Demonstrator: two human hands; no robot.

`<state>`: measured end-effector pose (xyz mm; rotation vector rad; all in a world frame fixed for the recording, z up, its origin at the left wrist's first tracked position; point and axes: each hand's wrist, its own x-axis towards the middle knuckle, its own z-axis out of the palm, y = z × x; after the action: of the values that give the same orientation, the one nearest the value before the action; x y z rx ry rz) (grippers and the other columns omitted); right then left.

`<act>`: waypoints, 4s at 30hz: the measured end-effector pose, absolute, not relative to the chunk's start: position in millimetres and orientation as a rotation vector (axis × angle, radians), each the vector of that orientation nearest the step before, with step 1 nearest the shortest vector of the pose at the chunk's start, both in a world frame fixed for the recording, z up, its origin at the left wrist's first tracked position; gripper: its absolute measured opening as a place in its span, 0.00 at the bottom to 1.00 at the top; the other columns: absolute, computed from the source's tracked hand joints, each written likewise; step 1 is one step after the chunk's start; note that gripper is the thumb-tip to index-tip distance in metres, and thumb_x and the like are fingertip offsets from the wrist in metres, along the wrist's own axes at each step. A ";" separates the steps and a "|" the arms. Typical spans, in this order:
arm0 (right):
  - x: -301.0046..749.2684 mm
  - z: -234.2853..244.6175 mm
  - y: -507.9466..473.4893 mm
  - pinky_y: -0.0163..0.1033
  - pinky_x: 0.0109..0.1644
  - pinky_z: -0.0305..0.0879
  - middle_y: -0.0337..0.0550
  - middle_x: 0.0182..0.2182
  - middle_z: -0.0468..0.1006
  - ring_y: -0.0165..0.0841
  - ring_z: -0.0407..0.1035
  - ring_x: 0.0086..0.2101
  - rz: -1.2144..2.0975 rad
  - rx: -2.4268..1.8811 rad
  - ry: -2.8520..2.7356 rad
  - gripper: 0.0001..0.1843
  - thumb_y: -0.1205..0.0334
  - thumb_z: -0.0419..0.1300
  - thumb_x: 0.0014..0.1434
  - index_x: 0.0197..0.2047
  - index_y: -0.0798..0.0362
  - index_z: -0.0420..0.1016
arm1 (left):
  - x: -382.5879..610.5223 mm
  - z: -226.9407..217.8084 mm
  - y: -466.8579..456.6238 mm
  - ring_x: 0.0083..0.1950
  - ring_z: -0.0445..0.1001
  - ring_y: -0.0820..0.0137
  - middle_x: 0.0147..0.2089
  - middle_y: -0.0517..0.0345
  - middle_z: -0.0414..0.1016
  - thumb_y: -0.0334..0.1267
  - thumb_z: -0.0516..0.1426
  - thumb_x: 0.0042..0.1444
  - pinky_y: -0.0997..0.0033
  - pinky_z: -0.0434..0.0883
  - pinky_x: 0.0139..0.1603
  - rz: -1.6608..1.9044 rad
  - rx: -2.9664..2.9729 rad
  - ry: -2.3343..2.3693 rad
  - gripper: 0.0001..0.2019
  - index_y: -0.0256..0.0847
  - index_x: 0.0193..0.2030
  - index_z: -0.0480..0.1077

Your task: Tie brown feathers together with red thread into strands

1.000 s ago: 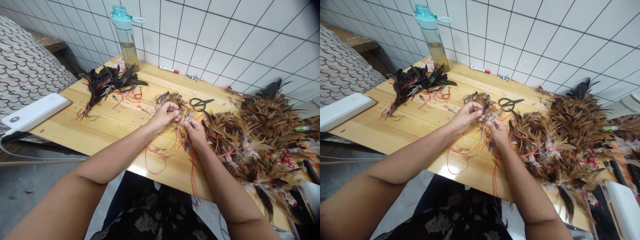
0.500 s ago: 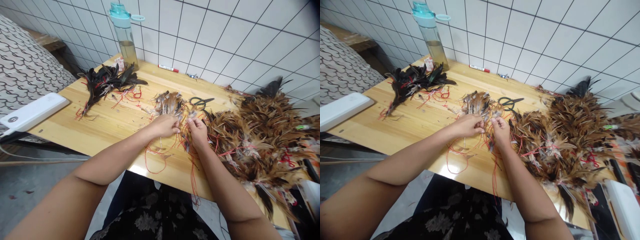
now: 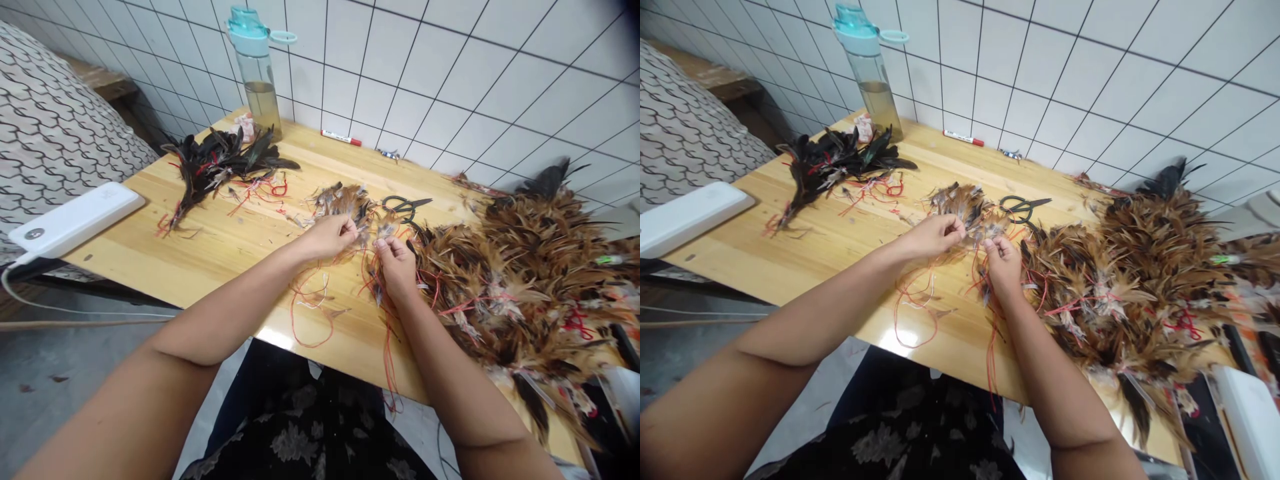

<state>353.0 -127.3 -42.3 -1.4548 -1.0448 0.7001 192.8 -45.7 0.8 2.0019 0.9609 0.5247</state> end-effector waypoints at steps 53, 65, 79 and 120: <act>351.7 -40.7 -127.8 0.36 0.30 0.57 0.35 0.21 0.67 0.29 0.58 0.24 0.781 -1.450 -1.309 0.12 0.50 0.62 0.51 0.25 0.50 0.72 | 210.7 -15.7 -53.2 0.25 0.54 0.78 0.21 0.67 0.56 0.38 0.58 0.51 0.74 0.52 0.27 0.710 1.718 0.833 0.13 0.39 0.23 0.59; 357.0 -44.4 -126.3 0.39 0.40 0.61 0.37 0.24 0.71 0.32 0.64 0.30 0.710 -1.440 -1.320 0.13 0.51 0.59 0.55 0.25 0.50 0.74 | 205.5 -8.6 -49.6 0.31 0.66 0.75 0.29 0.62 0.68 0.37 0.57 0.54 0.74 0.63 0.35 0.755 1.765 0.748 0.05 0.37 0.32 0.69; 356.1 -43.4 -129.4 0.38 0.39 0.61 0.36 0.25 0.71 0.30 0.64 0.29 0.661 -1.457 -1.120 0.14 0.50 0.58 0.57 0.30 0.52 0.73 | 206.2 -29.8 -36.3 0.48 0.63 0.60 0.43 0.48 0.71 0.36 0.54 0.60 0.61 0.64 0.48 0.691 2.726 0.850 0.09 0.39 0.38 0.77; 363.0 -53.1 -124.6 0.36 0.34 0.61 0.36 0.22 0.71 0.30 0.62 0.27 0.616 -1.544 -1.086 0.15 0.49 0.59 0.54 0.29 0.53 0.74 | 198.6 -28.7 -35.3 0.48 0.64 0.60 0.43 0.48 0.71 0.36 0.56 0.58 0.60 0.64 0.48 0.725 2.809 0.809 0.08 0.37 0.40 0.76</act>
<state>363.0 -124.6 -53.1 -1.5437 -1.0860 0.6156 198.6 -35.3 -28.7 2.8094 0.8087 0.7251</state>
